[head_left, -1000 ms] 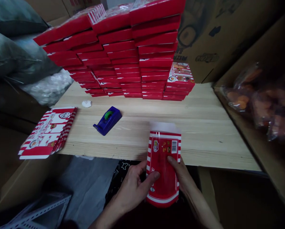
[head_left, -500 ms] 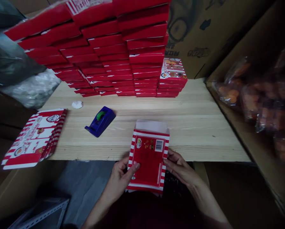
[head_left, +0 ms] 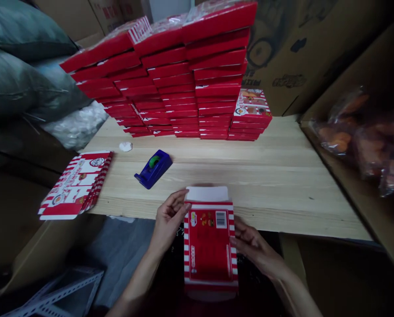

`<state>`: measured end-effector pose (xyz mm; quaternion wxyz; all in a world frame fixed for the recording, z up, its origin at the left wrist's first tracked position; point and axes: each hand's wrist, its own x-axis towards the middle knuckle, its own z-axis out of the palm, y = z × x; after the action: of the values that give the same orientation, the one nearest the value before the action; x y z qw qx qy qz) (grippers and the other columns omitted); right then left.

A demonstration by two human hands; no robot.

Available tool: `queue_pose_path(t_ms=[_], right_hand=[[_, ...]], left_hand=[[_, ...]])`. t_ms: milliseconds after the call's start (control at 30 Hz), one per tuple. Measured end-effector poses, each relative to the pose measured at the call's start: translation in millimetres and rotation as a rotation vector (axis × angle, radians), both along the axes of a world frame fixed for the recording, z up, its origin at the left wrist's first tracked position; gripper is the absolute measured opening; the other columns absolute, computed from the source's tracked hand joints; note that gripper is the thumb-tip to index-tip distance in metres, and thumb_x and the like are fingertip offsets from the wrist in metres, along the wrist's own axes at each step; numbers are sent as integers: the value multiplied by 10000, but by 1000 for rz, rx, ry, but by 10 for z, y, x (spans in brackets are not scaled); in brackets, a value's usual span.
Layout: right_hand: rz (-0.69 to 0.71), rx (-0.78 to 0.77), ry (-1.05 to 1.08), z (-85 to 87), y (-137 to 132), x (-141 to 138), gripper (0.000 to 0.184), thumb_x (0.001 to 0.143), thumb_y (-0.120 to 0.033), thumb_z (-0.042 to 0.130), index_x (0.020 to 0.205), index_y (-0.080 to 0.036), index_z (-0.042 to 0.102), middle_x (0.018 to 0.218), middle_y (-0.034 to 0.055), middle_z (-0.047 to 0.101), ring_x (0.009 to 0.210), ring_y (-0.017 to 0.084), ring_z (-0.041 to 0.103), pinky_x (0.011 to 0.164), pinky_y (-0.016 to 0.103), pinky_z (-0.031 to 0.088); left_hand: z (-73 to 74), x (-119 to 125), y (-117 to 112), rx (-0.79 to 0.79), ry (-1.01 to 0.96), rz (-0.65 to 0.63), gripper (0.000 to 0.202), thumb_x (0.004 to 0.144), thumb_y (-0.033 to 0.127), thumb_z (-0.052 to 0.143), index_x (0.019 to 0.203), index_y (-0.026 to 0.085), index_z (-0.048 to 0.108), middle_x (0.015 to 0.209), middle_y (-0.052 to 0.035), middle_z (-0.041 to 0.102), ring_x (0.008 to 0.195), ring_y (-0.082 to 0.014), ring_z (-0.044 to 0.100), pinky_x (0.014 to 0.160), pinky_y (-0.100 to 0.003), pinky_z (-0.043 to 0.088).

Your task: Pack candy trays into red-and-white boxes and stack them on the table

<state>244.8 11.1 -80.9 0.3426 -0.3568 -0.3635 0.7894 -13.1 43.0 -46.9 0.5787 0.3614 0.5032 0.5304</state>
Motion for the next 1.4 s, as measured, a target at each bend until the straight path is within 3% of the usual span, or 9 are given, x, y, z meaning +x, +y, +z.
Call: queue_pose_path(t_ms=[167,267,367,567,767,933,1067,1233,1400], right_hand=[[-51,-75,-53,-66,-71,-47,448,904,-433,773,1329,-369,647,1290,64,756,1137,270,730,960,486,583],[-160,-51,-97,-49,-59,-147,440,889,-453,786,1299,-344,668,1302,71,749,1175,269,710,1062,500,529],[-215,-17,-92,-5,-49,-199,449,910,-438,767,1337,-369,648,1359,53,720,1216,252,688,1129,494,479],[11,-62,-5,-84,-156,-92,408,883,-362,807,1280,-340,712,1278,45,762,1136,245,728,1101,519,502],[-76,-10,-68,-242,-228,-109,416,890,-396,793,1290,-323,700,1187,60,795,1064,253,754,1043,527,549],[-222,200,-175,54,-66,-36,622,893,-338,795,1460,-400,548,1453,55,651,1309,260,631,1155,511,464],[-344,302,-184,318,157,-101,476,954,-340,716,1413,-370,592,1435,52,661,1310,252,629,1184,503,436],[-335,369,-197,285,319,-205,342,974,-333,686,1309,-337,620,1162,38,767,1094,218,717,1019,424,547],[-305,391,-301,251,446,-173,163,948,-391,708,1080,-296,698,988,22,728,945,202,681,871,347,546]], left_hand=[[-83,-12,-38,-53,120,-22,293,881,382,774,1103,194,809,1115,-86,808,958,-215,745,845,-293,573],[-101,-27,-12,-54,106,-87,301,885,395,769,1105,194,803,1126,-86,803,954,-211,742,834,-287,572],[-75,-29,52,-34,89,-25,297,867,391,788,1082,186,788,1060,-77,809,869,-188,738,770,-262,564],[-2,-48,220,7,47,77,320,848,375,804,1103,185,770,1021,-66,805,790,-170,731,707,-254,562],[-65,-68,282,5,-29,-30,380,862,344,799,1198,208,681,1004,-58,799,850,-182,752,748,-261,574],[-16,-26,168,17,-95,-45,311,870,291,801,1101,248,597,1079,-37,788,901,-167,755,830,-275,578],[17,27,89,-16,-61,-86,254,899,338,766,1082,212,643,1019,-49,782,814,-154,737,742,-243,569],[-3,-2,94,-37,-10,-86,272,880,367,781,1053,176,694,976,-62,764,812,-157,706,717,-234,547],[19,-28,121,-33,59,-141,258,896,390,755,1020,174,686,938,-52,733,790,-152,662,696,-221,491]])
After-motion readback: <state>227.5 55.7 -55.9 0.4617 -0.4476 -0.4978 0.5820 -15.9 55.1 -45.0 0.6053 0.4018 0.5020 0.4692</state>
